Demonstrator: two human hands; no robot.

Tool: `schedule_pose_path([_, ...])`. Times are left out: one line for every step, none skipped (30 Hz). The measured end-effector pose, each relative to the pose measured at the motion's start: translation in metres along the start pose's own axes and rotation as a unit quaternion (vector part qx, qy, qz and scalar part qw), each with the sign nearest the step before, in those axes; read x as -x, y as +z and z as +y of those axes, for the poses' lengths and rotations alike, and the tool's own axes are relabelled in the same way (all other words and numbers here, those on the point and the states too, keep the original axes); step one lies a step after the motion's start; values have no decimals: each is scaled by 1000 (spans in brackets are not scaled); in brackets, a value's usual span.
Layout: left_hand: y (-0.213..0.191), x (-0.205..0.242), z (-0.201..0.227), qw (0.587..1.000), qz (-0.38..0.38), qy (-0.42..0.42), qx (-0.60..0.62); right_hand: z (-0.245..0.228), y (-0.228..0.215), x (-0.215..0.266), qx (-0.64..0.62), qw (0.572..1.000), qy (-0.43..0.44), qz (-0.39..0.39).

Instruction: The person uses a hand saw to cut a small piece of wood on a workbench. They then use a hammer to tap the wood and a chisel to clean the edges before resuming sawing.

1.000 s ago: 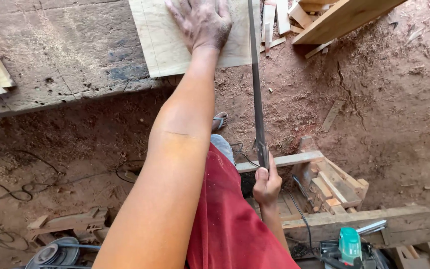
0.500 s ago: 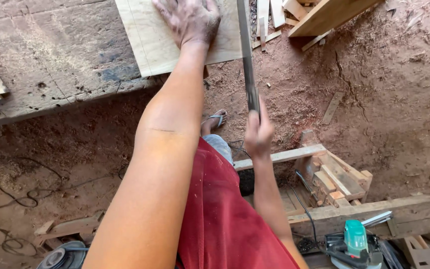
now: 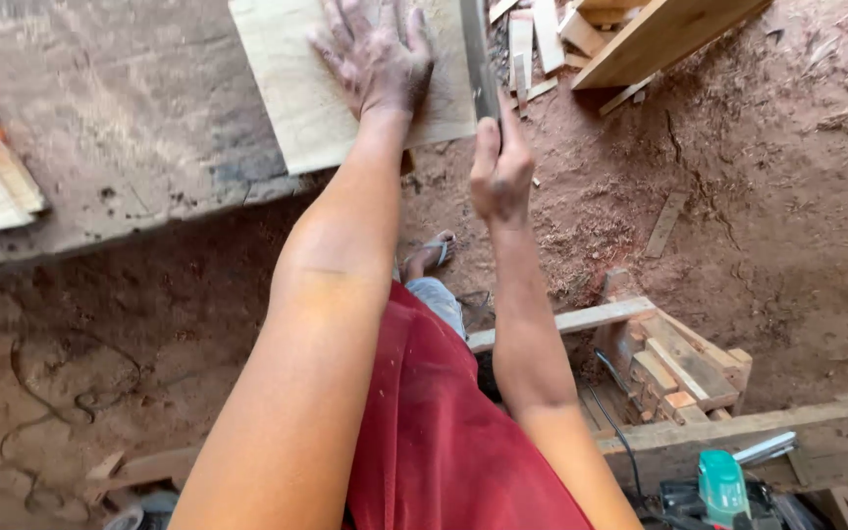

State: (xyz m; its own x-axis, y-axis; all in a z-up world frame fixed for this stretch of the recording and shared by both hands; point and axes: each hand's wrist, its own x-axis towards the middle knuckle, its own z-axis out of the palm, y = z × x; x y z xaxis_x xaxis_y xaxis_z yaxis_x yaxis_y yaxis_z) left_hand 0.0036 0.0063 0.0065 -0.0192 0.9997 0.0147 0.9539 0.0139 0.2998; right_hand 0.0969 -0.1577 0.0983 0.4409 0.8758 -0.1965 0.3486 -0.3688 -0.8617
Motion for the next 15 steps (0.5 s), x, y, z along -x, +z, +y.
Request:
schedule_pose_path([-4,-3,2,999,-52,-10,-2,-9,-4,8,-7,999,37,-16])
schedule_pose_path([-8,1,-1,994,-109,-25,-8,-18,-8,23,-13,996,79,-39])
schedule_pose_path([-6,5,-2,993,-112,-26,-7,-10,-17,56,-11,996,82,-40])
schedule_pose_path([-5,3,-2,994,-107,-28,2,-3,-25,83,12,995,87,-36])
schedule_pose_path([-3,0,-2,994,-101,-31,12,4,-34,110,36,995,92,-32])
schedule_pose_path([-6,1,-2,994,-101,-31,12,14,-43,147,37,995,93,-32])
schedule_pose_path([-10,2,-2,992,-122,-29,-4,23,-52,183,44,987,153,-21])
schedule_pose_path([-14,-2,-1,990,-139,-30,-21,33,-61,215,50,977,209,-12])
schedule_pose_path([-13,-3,1,990,-136,-32,-21,44,-63,219,50,977,206,-14])
schedule_pose_path([-12,-1,1,993,-114,-30,-9,54,-64,228,68,984,166,1])
schedule_pose_path([-11,2,2,995,-91,-27,4,64,-65,237,85,988,125,17])
schedule_pose_path([-2,0,0,996,-86,-27,4,49,-53,191,83,989,120,17])
schedule_pose_path([6,-1,-2,999,-35,-15,-16,33,-42,146,40,991,126,-21])
schedule_pose_path([16,5,-6,999,10,0,-36,17,-31,108,-2,989,136,-58])
schedule_pose_path([15,3,-6,999,9,0,-36,3,-20,72,-2,989,136,-58])
